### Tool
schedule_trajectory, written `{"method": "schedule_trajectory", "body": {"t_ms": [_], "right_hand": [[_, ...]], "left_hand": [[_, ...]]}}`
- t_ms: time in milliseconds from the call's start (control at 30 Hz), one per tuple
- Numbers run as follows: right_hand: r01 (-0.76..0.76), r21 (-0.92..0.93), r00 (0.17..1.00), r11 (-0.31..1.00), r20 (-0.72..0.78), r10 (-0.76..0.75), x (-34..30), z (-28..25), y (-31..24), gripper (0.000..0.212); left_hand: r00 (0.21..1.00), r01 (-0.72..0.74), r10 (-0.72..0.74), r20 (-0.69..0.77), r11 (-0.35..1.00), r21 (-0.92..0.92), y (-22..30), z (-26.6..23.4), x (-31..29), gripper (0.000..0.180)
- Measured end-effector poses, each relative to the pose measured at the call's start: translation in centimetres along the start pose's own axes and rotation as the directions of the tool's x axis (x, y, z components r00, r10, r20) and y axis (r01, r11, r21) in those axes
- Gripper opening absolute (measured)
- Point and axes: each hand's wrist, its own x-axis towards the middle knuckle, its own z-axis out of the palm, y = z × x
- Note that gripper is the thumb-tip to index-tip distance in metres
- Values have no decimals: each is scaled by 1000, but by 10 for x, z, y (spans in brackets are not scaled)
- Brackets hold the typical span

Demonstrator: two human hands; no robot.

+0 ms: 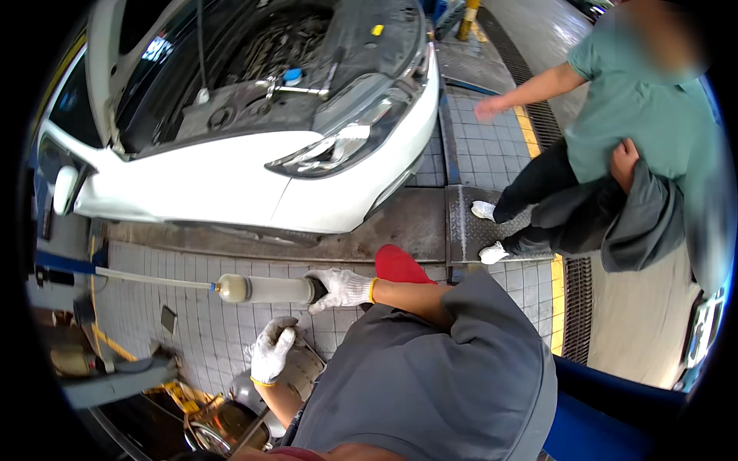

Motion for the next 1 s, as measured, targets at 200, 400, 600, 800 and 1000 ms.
{"method": "schedule_trajectory", "body": {"t_ms": [200,400,600,800,1000], "right_hand": [[-82,131,975,988,-193,107,-43,-56,16,88],[-124,262,915,957,-342,213,-62,-124,47,89],[-129,371,848,920,-439,296,-68,-220,84,86],[-197,311,744,930,-571,349,-90,-330,84,81],[-78,457,665,886,-638,388,-108,-409,86,67]], "left_hand": [[981,-139,108,161,971,194,55,24,78,34],[933,-318,250,258,909,271,114,82,165,30],[933,-359,360,26,919,161,172,159,268,28],[765,-454,643,-40,582,674,246,202,389,28],[617,-321,768,-172,445,836,259,209,494,25]]}}
